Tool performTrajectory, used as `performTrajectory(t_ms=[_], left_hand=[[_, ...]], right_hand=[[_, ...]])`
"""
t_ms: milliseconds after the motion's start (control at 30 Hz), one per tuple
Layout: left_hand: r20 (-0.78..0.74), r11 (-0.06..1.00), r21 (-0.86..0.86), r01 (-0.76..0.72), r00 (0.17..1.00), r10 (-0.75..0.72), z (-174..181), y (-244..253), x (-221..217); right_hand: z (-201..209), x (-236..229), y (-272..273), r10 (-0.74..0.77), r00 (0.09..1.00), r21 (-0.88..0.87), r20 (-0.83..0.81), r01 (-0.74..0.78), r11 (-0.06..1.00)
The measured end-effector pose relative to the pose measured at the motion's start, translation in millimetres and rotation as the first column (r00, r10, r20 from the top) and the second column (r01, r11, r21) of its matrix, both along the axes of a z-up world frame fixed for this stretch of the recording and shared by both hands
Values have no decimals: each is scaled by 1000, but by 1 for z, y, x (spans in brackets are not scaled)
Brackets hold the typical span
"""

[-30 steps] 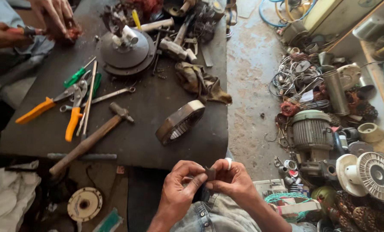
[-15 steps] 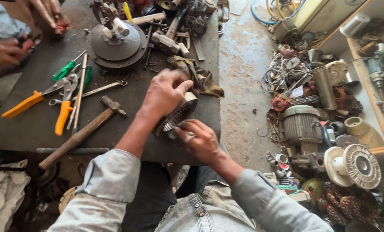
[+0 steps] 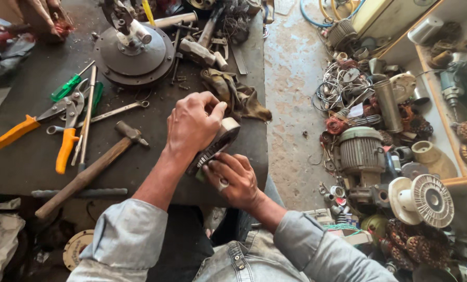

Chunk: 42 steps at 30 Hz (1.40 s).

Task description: The person uses a small yellow tool to scrape debris from the slots of a circular metal component. They then wipe the component with a cloth and use a small metal file to clean the edges of the part.

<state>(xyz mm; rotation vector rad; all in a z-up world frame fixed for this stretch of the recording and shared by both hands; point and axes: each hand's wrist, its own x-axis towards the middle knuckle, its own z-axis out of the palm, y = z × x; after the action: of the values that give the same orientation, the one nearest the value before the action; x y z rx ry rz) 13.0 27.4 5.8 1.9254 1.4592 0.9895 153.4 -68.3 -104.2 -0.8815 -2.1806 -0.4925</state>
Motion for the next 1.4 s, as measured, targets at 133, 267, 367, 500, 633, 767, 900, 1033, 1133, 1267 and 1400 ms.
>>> performTrajectory(t_ms=[133, 267, 367, 500, 633, 767, 900, 1033, 1133, 1267, 1400], left_hand=[[18, 999, 30, -23, 1000, 23, 0, 0, 1], [28, 999, 16, -29, 999, 29, -5, -5, 2], [26, 999, 10, -31, 999, 31, -1, -2, 0], [16, 1000, -20, -23, 1000, 23, -1, -5, 0], [15, 1000, -3, -24, 1000, 25, -1, -5, 1], [15, 1000, 16, -26, 1000, 26, -2, -6, 0], [14, 999, 5, -41, 999, 41, 0, -3, 1], [11, 999, 9, -43, 999, 43, 0, -5, 0], [12, 999, 13, -43, 999, 43, 0, -7, 1], [13, 999, 14, -47, 999, 47, 0, -8, 0], [14, 998, 21, -56, 998, 55, 0, -7, 1]], right_hand=[[-6, 1, 2, 7, 1000, -155, -3, -7, 988], [-5, 1, 3, -31, 999, -261, -39, 20, 965], [-3, 0, 3, -37, 997, -264, -64, 19, 964], [-10, -4, 10, -62, 982, -190, -176, 28, 981], [-13, -22, 6, -117, 979, -268, -169, 69, 961], [1, -19, -4, -114, 985, -239, -132, 80, 968], [7, -13, -6, -21, 990, -210, -141, -9, 978], [2, -16, -6, 49, 989, -99, -137, -63, 993], [-2, -15, 0, 81, 989, -71, -120, -90, 993], [-6, -11, 4, 129, 982, -23, -139, -134, 991], [-12, -7, 7, 28, 987, -138, -159, -50, 989]])
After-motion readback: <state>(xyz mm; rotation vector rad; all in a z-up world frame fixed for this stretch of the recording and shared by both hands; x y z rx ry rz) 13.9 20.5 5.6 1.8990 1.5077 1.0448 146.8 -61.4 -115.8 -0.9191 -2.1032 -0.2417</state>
